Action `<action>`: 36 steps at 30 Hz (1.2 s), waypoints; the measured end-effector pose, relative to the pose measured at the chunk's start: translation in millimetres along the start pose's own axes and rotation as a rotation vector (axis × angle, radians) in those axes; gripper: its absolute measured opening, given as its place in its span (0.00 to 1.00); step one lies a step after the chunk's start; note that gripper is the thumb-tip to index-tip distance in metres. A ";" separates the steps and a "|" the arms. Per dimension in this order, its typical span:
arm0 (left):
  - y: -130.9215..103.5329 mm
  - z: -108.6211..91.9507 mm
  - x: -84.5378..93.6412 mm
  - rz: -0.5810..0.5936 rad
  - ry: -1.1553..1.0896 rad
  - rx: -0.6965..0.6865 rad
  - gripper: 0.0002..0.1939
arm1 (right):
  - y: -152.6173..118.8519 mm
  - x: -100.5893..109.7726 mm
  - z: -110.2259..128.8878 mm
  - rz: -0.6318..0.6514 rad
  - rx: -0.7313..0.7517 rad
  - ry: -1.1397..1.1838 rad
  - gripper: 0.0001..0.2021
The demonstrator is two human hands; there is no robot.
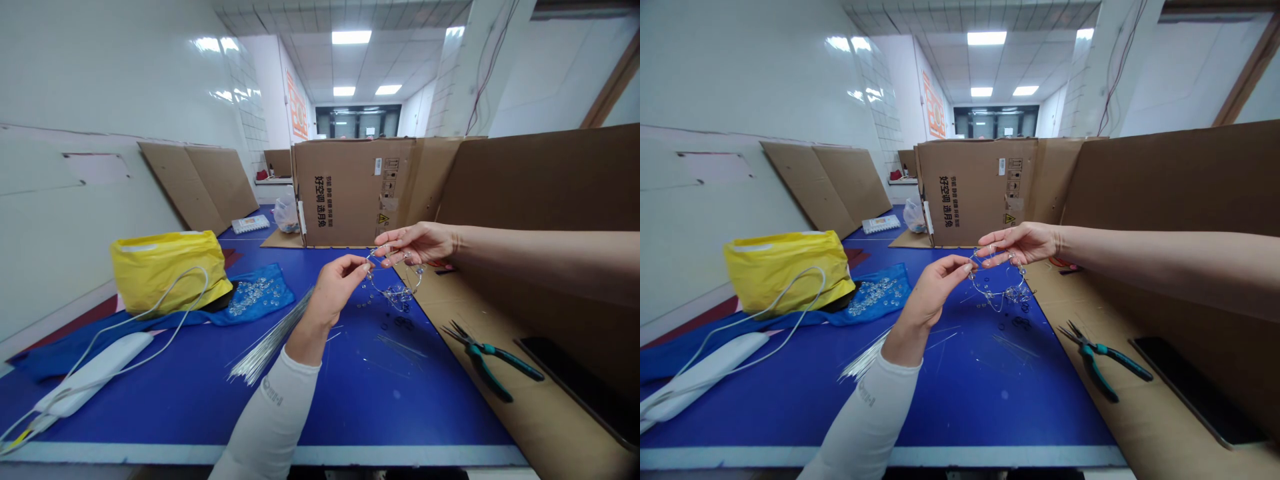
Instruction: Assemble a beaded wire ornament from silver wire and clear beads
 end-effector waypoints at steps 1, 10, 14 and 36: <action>0.1 -0.1 0.0 -0.002 0.000 -0.001 0.07 | 0.2 0.2 0.0 0.005 0.000 0.003 0.17; 0.3 -0.4 -0.2 -0.002 -0.004 -0.005 0.08 | 1.5 2.4 -1.0 -0.005 -0.005 0.013 0.17; 0.2 -0.9 -0.5 0.001 -0.002 -0.005 0.07 | 2.2 3.1 -1.5 0.014 0.000 0.014 0.17; -0.1 -1.5 -0.1 -0.008 -0.013 0.000 0.08 | 5.0 4.7 -1.7 -0.027 -0.010 0.022 0.18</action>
Point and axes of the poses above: each hand's wrist, its own y-axis towards the middle knuckle, its own x-axis out of the back of the hand, z = x × y, the point moved 1 cm from there along y, towards the middle knuckle, and after that the axes turned 9 degrees about -z, right-handed, at the moved point
